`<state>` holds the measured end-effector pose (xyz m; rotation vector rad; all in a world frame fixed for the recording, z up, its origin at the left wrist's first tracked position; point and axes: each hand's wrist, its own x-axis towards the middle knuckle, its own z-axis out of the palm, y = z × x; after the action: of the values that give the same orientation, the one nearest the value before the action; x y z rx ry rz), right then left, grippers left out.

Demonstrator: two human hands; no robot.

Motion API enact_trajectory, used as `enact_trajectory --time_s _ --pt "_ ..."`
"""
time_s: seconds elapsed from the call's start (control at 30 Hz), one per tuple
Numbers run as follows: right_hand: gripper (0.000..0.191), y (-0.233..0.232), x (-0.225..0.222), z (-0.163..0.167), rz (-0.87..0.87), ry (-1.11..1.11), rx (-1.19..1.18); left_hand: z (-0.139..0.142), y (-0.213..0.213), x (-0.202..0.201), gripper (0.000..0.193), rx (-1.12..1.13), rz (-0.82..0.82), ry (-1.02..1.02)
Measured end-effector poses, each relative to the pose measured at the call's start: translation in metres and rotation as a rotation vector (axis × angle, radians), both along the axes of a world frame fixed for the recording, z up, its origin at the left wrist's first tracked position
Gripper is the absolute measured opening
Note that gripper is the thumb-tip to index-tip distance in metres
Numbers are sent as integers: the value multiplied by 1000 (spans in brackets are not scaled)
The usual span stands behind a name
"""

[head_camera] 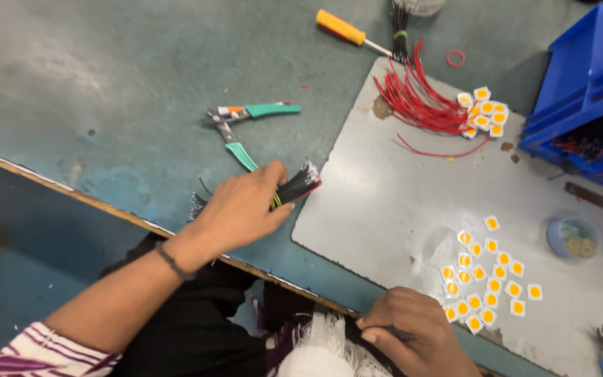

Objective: The person solders red wire leads onto the contact pads of yellow LED chip modules laid on the work mat, attaching a wire to each module one at a time with a soldering iron. After soldering, the person gathers the wired modules and bundles the finished red and black wire leads together with a band.

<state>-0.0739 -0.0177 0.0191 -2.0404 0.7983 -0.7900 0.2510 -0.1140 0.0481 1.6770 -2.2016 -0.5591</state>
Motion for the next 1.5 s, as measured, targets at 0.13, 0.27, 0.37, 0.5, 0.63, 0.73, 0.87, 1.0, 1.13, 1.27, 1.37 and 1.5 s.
enact_trajectory --time_s 0.13,0.27,0.37,0.5,0.63,0.73,0.87,1.0,1.13,1.27,1.37,1.5 --pt "10 -4 -5 2 -90 -61 -42 10 -3 2 45 3 40 -289" --pt "7 4 -24 -1 -127 -60 -30 14 -7 -14 56 -293 -54 -249" --pt "7 15 -40 2 -115 -46 -59 11 -32 -53 61 -403 -285 -97" --pt "7 34 -59 10 -165 -43 -86 2 -99 -130 88 -420 -497 -70" --pt "11 47 -84 17 -347 -23 -105 -9 -167 -197 128 -486 -453 -208" --pt "18 52 -100 17 -472 78 -213 -21 -188 -224 134 -443 -427 -296" --pt "37 50 -115 12 -417 325 -285 -40 -184 -229 110 -326 -386 -362" --pt "44 40 -113 -3 -312 504 -328 -61 -165 -220 59 -633 -418 -371" --pt "40 24 -114 -12 -280 568 -360 -72 -147 -209 11 -766 -436 -473" --pt "44 8 -116 -9 -182 545 -393 -61 -127 -202 6 -711 -425 -422" --pt "43 -3 -113 -7 -106 498 -421 -46 -98 -189 6 -659 -427 -425" --pt "33 -18 -111 -12 -83 487 -463 -33 -56 -168 7 -511 -427 -498"
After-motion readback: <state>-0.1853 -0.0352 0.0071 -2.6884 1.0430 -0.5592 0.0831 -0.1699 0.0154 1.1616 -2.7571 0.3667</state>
